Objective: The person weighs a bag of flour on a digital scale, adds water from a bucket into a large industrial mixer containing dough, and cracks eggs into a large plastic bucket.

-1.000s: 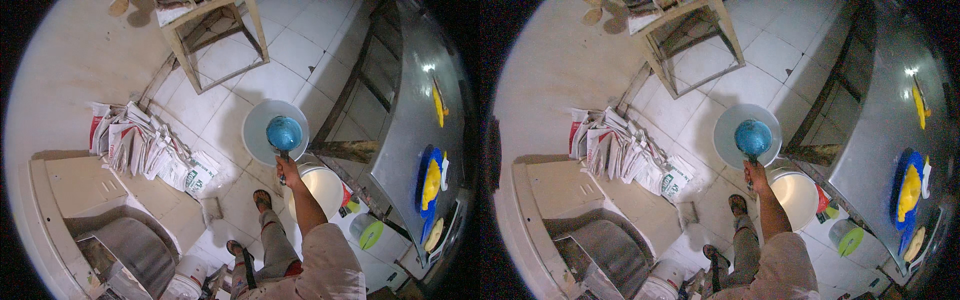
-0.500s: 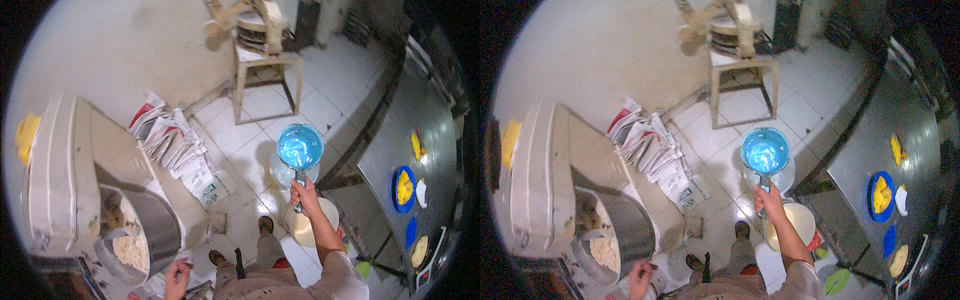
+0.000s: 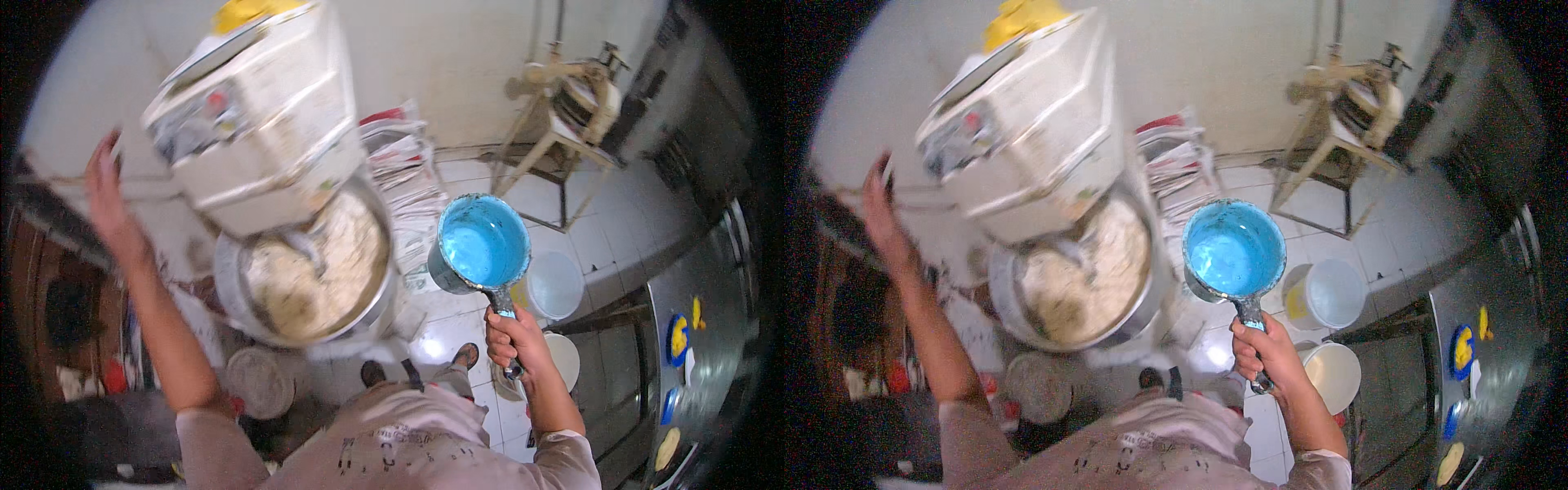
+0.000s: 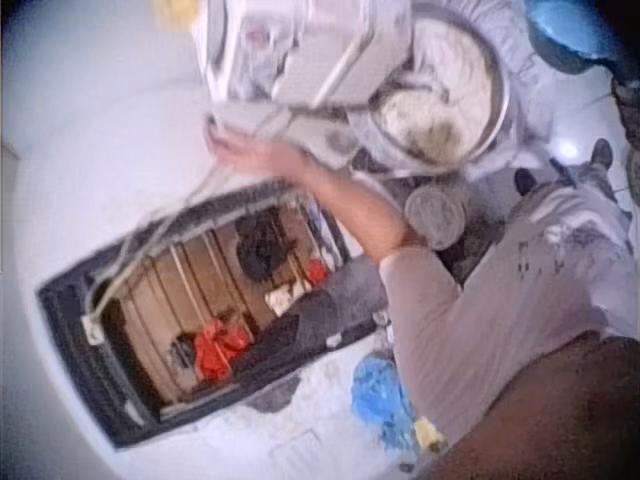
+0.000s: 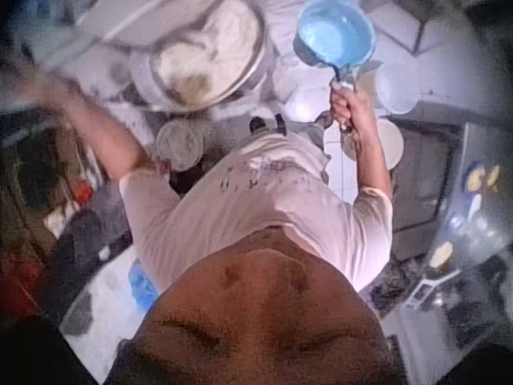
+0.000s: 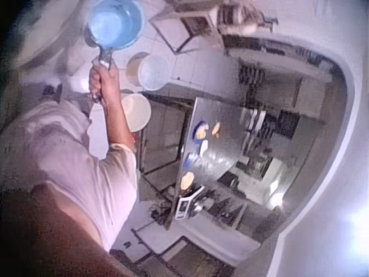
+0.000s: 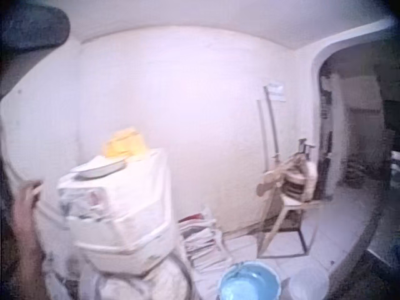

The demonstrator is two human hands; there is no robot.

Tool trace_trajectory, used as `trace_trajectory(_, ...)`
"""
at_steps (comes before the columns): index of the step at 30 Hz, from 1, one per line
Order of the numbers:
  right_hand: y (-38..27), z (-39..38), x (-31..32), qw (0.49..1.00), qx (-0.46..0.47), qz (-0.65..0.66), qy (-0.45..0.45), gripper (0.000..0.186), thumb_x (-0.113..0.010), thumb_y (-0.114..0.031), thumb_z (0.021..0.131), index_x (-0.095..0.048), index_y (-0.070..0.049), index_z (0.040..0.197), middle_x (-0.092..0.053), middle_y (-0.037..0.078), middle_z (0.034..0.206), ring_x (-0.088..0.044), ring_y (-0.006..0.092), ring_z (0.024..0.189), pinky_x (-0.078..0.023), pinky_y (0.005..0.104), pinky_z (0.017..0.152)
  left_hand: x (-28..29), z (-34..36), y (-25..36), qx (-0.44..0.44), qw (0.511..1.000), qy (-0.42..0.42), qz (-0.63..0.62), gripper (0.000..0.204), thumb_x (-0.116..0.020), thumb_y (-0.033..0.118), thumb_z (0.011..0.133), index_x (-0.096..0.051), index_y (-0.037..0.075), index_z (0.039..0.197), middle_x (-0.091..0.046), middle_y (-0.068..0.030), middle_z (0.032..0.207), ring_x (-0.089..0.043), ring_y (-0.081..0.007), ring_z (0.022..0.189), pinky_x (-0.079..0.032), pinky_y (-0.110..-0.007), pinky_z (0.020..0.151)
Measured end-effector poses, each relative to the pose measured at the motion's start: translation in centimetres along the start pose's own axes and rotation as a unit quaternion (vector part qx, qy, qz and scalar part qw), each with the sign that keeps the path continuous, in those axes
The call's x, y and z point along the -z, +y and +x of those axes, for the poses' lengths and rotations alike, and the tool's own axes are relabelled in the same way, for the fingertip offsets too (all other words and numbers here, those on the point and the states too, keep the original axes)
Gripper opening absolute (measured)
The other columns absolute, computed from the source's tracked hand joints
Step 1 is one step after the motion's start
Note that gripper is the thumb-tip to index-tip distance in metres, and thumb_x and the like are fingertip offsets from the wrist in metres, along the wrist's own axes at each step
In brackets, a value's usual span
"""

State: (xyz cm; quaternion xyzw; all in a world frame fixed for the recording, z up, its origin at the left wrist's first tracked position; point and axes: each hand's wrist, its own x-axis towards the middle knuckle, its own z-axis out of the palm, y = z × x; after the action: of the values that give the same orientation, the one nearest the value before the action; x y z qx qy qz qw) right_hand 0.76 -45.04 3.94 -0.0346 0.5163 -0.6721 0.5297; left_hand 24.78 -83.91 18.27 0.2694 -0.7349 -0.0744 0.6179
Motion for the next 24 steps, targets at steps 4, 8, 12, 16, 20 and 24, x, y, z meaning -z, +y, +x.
trace_trajectory(4,3.6,-0.1,-6.1,0.997,-0.046,-0.05,-0.04,0.016,-0.06,-0.012,0.084,-0.047,-0.006,0.091,-0.039,-0.003,0.055,-0.032,0.0043,0.036,-0.028,0.0209,0.032,-1.1,4.4,-6.5,-0.052,0.993,-0.07,-0.083,0.047,-0.03,0.035,0.098,-0.05,0.007,0.129,-0.05,-0.01,0.129,-0.04,-0.0213,0.125,-0.026,-0.035,0.106)
trace_trajectory(8,6.1,1.1,-9.3,0.988,-0.061,-0.133,-0.059,0.018,-0.061,-0.012,0.085,-0.047,-0.005,0.093,-0.042,-0.002,0.056,-0.035,0.0055,0.037,-0.031,0.0222,0.033,-2.8,4.2,-6.9,0.139,0.963,-0.158,-0.167,0.059,-0.031,0.052,0.093,-0.047,0.01,0.132,-0.045,-0.0089,0.136,-0.035,-0.0226,0.13,-0.021,-0.042,0.109)
trace_trajectory(12,8.2,3.5,-11.1,0.971,-0.042,-0.209,-0.105,0.016,-0.058,-0.013,0.087,-0.047,-0.003,0.093,-0.047,0.0,0.058,-0.039,0.0074,0.04,-0.034,0.0237,0.037,-2.9,4.5,-6.8,0.118,0.954,-0.204,-0.183,0.058,-0.026,0.046,0.098,-0.051,0.002,0.127,-0.047,-0.0192,0.133,-0.039,-0.0312,0.127,-0.026,-0.033,0.107)
trace_trajectory(16,10.7,6.9,-11.3,0.949,0.001,-0.292,-0.121,0.017,-0.058,-0.014,0.087,-0.048,-0.002,0.093,-0.049,0.0,0.057,-0.042,0.0076,0.04,-0.034,0.0239,0.037,-3.3,4.7,-8.5,0.018,0.986,-0.166,-0.017,0.061,-0.023,0.045,0.098,-0.049,-0.004,0.125,-0.05,-0.0227,0.127,-0.04,-0.0333,0.125,-0.028,-0.036,0.105)
trace_trajectory(20,12.3,9.5,-11.4,0.924,0.034,-0.366,-0.104,0.017,-0.06,-0.015,0.087,-0.048,-0.004,0.09,-0.049,0.0,0.057,-0.043,0.0075,0.04,-0.035,0.0243,0.037,-3.1,5.1,-8.3,-0.043,0.985,-0.163,0.026,0.06,-0.024,0.043,0.098,-0.051,-0.006,0.121,-0.05,-0.0237,0.125,-0.042,-0.0353,0.122,-0.029,-0.037,0.104)
trace_trajectory(24,15.2,12.1,-9.8,0.884,0.108,-0.442,-0.107,0.019,-0.06,-0.016,0.086,-0.052,-0.002,0.097,-0.051,0.0,0.058,-0.043,0.0081,0.043,-0.037,0.0255,0.042,-3.4,5.3,-9.9,-0.087,0.984,-0.149,0.043,0.058,-0.026,0.043,0.098,-0.052,-0.006,0.117,-0.052,-0.0238,0.123,-0.045,-0.0378,0.117,-0.032,-0.039,0.101)
